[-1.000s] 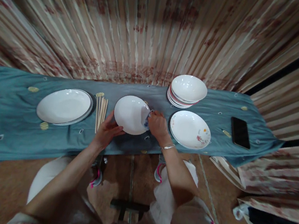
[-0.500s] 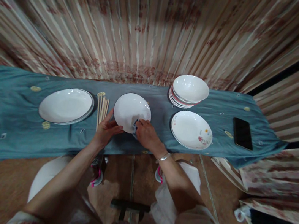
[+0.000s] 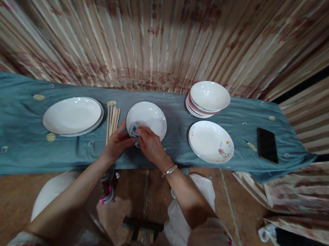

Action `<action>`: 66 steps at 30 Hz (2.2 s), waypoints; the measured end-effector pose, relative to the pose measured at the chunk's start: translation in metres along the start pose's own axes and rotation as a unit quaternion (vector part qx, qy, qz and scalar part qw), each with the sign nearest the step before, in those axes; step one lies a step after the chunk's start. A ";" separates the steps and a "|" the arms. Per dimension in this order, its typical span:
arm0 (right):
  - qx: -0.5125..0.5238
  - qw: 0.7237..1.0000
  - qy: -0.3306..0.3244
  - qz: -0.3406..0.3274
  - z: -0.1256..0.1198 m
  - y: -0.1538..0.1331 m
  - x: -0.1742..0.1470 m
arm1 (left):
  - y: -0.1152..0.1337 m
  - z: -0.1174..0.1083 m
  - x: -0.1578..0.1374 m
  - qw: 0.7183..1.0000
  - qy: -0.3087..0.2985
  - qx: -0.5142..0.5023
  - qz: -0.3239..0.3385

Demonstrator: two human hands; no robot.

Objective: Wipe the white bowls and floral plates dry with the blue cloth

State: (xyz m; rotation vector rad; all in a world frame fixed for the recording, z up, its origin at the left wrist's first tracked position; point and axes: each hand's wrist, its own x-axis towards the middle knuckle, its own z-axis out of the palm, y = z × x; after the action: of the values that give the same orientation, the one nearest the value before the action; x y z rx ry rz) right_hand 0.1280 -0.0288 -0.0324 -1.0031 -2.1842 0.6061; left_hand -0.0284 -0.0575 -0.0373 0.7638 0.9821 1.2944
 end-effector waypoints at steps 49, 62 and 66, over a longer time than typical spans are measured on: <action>-0.325 0.944 -0.035 0.049 -0.020 0.049 0.003 | -0.003 0.001 0.002 0.995 -0.026 0.093 0.025; -0.139 0.990 -0.014 -0.024 -0.012 0.026 -0.025 | -0.005 0.000 0.001 0.996 -0.025 0.081 0.036; -0.112 0.992 0.001 -0.054 -0.005 0.020 -0.020 | -0.006 0.001 0.001 0.994 -0.034 0.091 0.049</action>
State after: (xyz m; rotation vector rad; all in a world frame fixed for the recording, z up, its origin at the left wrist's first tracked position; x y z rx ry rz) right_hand 0.1510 -0.0315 -0.0491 -0.9902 -2.3254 0.3149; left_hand -0.0254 -0.0576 -0.0425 1.0018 1.0274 1.2648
